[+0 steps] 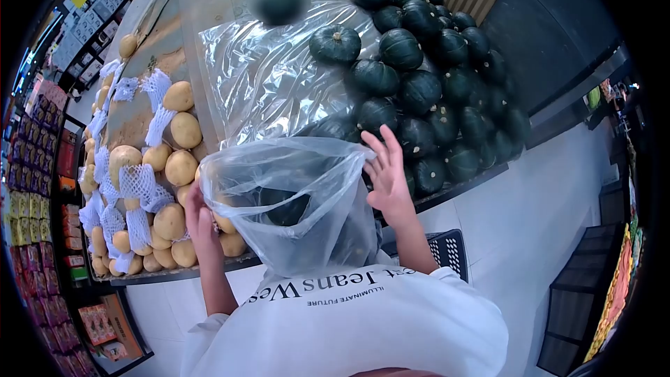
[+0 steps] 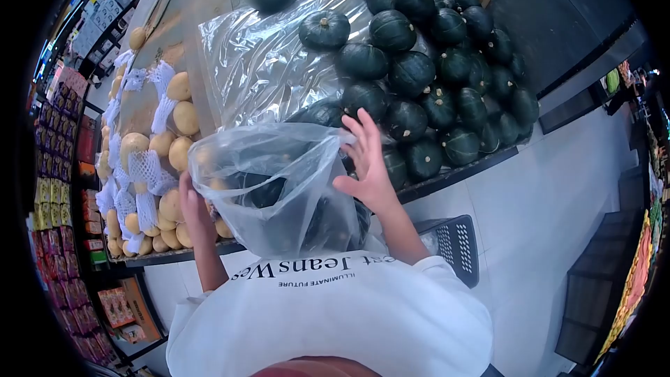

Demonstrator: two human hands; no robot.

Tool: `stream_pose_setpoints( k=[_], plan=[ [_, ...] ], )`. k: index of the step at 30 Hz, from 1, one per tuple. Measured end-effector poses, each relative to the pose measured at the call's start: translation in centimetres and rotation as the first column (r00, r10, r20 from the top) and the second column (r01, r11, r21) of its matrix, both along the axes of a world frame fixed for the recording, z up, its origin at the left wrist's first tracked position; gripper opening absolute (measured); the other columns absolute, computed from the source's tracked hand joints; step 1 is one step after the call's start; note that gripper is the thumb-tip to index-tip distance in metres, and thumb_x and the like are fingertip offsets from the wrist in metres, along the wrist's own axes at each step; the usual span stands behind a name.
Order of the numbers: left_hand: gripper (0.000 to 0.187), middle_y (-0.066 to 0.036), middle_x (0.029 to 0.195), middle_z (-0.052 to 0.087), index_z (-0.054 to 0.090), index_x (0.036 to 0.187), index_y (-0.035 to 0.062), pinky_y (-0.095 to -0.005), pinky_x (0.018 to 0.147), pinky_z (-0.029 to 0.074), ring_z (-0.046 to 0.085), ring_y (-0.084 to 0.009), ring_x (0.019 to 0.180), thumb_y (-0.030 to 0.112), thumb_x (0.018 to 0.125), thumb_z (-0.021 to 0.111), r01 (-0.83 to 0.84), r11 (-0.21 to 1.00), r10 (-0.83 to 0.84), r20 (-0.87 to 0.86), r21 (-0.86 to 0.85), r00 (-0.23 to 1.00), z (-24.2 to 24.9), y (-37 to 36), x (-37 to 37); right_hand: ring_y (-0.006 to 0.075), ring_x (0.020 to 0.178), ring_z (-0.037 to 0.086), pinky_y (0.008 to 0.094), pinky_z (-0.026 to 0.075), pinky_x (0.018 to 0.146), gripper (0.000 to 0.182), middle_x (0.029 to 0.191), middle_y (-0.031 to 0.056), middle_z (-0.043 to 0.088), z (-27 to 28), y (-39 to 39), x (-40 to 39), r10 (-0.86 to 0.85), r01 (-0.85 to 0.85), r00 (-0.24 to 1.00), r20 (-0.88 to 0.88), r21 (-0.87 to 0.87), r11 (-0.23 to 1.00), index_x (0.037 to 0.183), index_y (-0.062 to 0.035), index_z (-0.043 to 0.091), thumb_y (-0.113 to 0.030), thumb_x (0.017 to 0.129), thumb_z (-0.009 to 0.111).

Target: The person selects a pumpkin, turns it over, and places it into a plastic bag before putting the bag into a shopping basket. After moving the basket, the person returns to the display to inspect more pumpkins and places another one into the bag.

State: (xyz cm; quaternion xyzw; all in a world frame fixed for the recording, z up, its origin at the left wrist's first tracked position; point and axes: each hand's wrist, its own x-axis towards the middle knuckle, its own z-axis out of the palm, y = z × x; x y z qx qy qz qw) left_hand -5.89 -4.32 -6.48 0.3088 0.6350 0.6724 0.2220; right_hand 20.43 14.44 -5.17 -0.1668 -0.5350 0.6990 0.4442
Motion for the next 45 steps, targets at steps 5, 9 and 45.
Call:
stream_pose_setpoints(
  k=[5, 9, 45],
  plan=[
    [0.076, -0.018, 0.142, 0.032, 0.036, 0.136, -0.0005, -0.0413, 0.11, 0.016, 0.024, -0.0313, 0.134, 0.036, 0.075, 0.062, 0.235, 0.96, -0.275, -0.35, -0.153, 0.896, 0.5, 0.6, 3.9, 0.0261, 0.125, 0.039, 0.0385, 0.031, 0.104, 0.115, 0.141, 0.0196, 0.029, -1.2, -2.1, 0.2, 0.176, -0.161, 0.982, 0.068, -0.186, 0.969, 0.146, -0.0102, 0.001, -0.01, 0.065, 0.082],
    [0.076, -0.019, 0.142, 0.033, 0.038, 0.136, 0.0014, -0.0429, 0.109, 0.016, 0.025, -0.0326, 0.133, 0.029, 0.071, 0.066, 0.344, 0.91, -0.404, -0.31, -0.23, 0.861, 0.9, 2.0, 5.6, 0.0215, 0.115, 0.05, 0.0372, 0.036, 0.1, 0.1, 0.125, 0.0163, 0.051, -0.8, -2.2, -0.4, 0.189, -0.182, 0.981, 0.036, -0.155, 0.971, 0.144, -0.0086, 0.011, -0.007, 0.07, 0.077],
    [0.034, 0.0, 0.073, 0.061, 0.064, 0.083, -0.0043, -0.0249, 0.059, 0.041, 0.051, -0.0078, 0.066, 0.025, 0.094, 0.051, 0.937, 0.212, -0.776, 0.534, -0.278, 0.335, -13.8, -5.5, 10.7, 0.0126, 0.085, 0.058, 0.027, 0.046, 0.072, 0.031, 0.095, 0.0045, 0.062, -15.6, -29.2, 4.4, -0.278, 0.617, 0.767, 0.579, -0.546, 0.566, 0.107, -0.0022, 0.06, -0.019, 0.082, 0.062]
  ],
)
